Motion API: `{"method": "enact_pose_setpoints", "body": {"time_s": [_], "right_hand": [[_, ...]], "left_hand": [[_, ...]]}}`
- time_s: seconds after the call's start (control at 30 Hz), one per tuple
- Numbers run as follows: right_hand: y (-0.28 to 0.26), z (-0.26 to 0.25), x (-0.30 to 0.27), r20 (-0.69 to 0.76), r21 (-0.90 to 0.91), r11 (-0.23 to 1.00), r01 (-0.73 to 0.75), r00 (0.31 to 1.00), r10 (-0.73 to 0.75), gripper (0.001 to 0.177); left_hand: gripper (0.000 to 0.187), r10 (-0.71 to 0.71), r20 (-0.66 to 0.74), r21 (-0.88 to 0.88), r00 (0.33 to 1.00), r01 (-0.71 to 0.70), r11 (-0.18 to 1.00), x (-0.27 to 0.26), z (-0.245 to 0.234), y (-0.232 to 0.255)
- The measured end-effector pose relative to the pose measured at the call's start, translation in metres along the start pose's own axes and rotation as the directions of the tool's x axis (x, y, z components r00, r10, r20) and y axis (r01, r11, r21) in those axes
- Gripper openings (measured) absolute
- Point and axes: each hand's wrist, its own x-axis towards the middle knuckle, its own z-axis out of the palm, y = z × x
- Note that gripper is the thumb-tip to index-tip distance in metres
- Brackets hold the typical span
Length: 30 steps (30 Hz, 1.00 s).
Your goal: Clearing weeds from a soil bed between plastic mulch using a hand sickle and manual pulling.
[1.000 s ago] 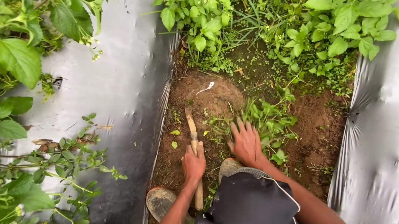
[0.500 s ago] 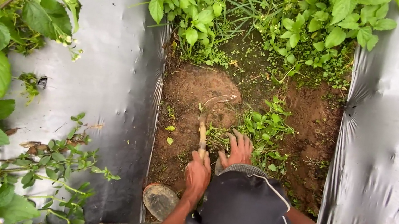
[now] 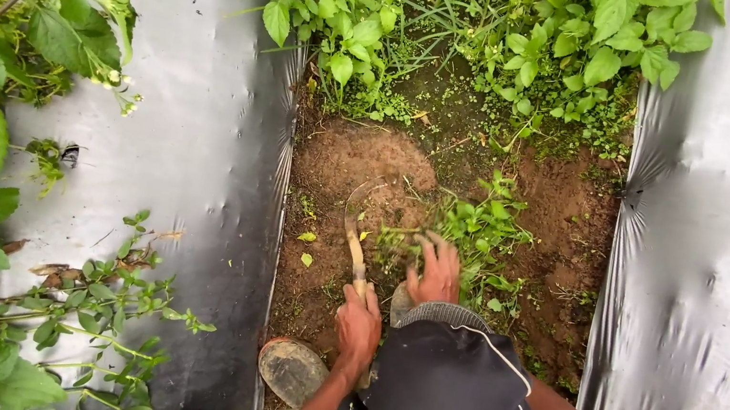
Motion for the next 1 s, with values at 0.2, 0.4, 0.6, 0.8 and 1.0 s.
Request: {"method": "enact_pose_setpoints", "body": {"time_s": [0.2,0.4,0.6,0.8,1.0], "right_hand": [[-0.052,-0.068,0.048,-0.070,-0.064,0.996,-0.069,0.996,0.064,0.049],[-0.012,-0.020,0.027,-0.019,-0.255,0.967,0.014,1.000,-0.019,0.057],[-0.005,-0.012,0.018,-0.047,-0.241,0.971,-0.011,0.999,-0.001,0.066],[-0.002,-0.014,0.020,-0.014,-0.210,0.976,-0.056,0.998,0.054,0.063],[-0.003,-0.037,0.017,0.003,-0.219,0.969,-0.112,0.993,0.115,0.062]], "left_hand": [[0.039,-0.038,-0.036,-0.127,0.999,0.033,0.991,0.012,-0.007,0.015],[0.038,0.006,-0.026,0.064,1.000,-0.004,0.998,0.005,0.009,0.007],[0.037,0.091,0.072,0.096,0.993,-0.098,0.991,0.011,0.029,-0.015],[0.039,0.036,0.179,-0.029,0.983,-0.031,0.999,0.009,-0.022,0.027],[0.039,0.070,0.143,-0.068,0.987,-0.061,0.996,0.019,-0.015,0.018]]}}
